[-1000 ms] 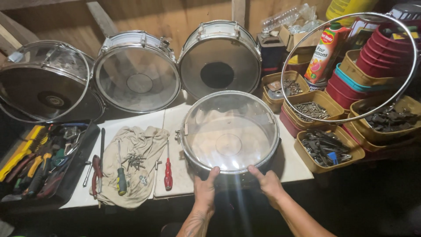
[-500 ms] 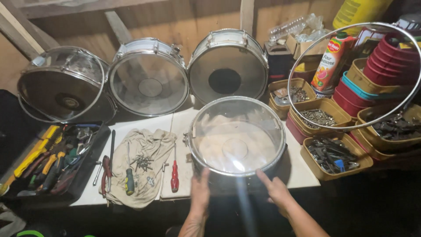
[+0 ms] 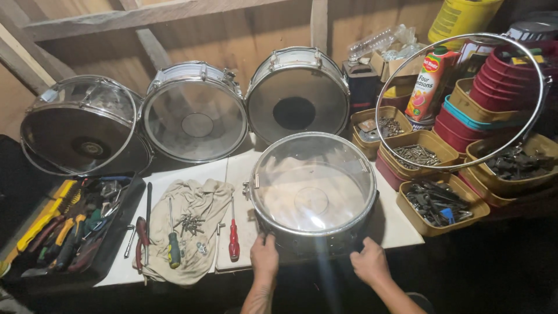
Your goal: The person uses a screwdriver to tighten the tension rods on a snare drum placed on a workbench. They then lift the drum, rotate it, and tap the drumhead to check the sound.
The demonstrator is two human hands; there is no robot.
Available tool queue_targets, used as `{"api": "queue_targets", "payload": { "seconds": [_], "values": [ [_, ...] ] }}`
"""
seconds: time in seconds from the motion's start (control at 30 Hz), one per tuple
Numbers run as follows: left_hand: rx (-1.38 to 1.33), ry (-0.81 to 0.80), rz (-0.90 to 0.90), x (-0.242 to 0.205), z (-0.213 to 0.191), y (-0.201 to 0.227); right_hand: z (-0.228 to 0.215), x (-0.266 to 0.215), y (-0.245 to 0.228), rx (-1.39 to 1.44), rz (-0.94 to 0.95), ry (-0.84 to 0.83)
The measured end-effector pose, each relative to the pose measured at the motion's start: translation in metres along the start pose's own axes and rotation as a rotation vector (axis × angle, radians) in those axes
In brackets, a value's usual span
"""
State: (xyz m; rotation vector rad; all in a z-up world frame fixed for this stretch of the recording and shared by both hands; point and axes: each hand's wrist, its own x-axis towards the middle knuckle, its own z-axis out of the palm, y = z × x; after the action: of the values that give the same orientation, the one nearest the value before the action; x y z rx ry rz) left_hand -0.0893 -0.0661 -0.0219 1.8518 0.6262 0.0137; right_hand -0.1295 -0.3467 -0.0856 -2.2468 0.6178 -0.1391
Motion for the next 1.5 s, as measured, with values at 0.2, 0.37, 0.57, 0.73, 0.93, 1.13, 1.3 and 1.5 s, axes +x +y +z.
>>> {"api": "queue_targets", "payload": {
  "seconds": [0.2,0.37,0.57,0.73,0.93,1.13,1.3,1.5],
  "values": [
    [-0.129,0.068,0.072,0.009,-0.002,-0.017,-0.015,-0.025,-0.031,0.073,-0.07,0.038],
    [-0.516,0.036,-0.051,-0.028,-0.031,0.024,-0.056,-0.05,-0.089,0.038,-0.165,0.107],
    [-0.78,-0.028,0.065,-0.018,-0.041,0.01,-0.11,-0.081,-0.157,0.047,-0.04,0.082],
    [-0.804,-0.051,0.125,-0.037,-0.064,0.029,-0.128,-0.081,-0.166,0.071,-0.073,0.134],
    [-0.129,0.172,0.485,-0.054,-0.114,0.09,-0.12,-0.078,-0.116,-0.059,-0.032,0.062],
    [0.336,-0.174,0.774,-0.073,-0.101,0.174,-0.075,-0.091,-0.014,-0.021,-0.145,0.068],
    [0.748,-0.324,1.073,-0.035,-0.017,0.154,-0.044,-0.093,0.039,-0.016,-0.041,0.056],
    [0.888,-0.253,1.154,-0.032,0.011,0.152,-0.025,-0.081,0.075,0.041,-0.348,0.18]
  ]
}}
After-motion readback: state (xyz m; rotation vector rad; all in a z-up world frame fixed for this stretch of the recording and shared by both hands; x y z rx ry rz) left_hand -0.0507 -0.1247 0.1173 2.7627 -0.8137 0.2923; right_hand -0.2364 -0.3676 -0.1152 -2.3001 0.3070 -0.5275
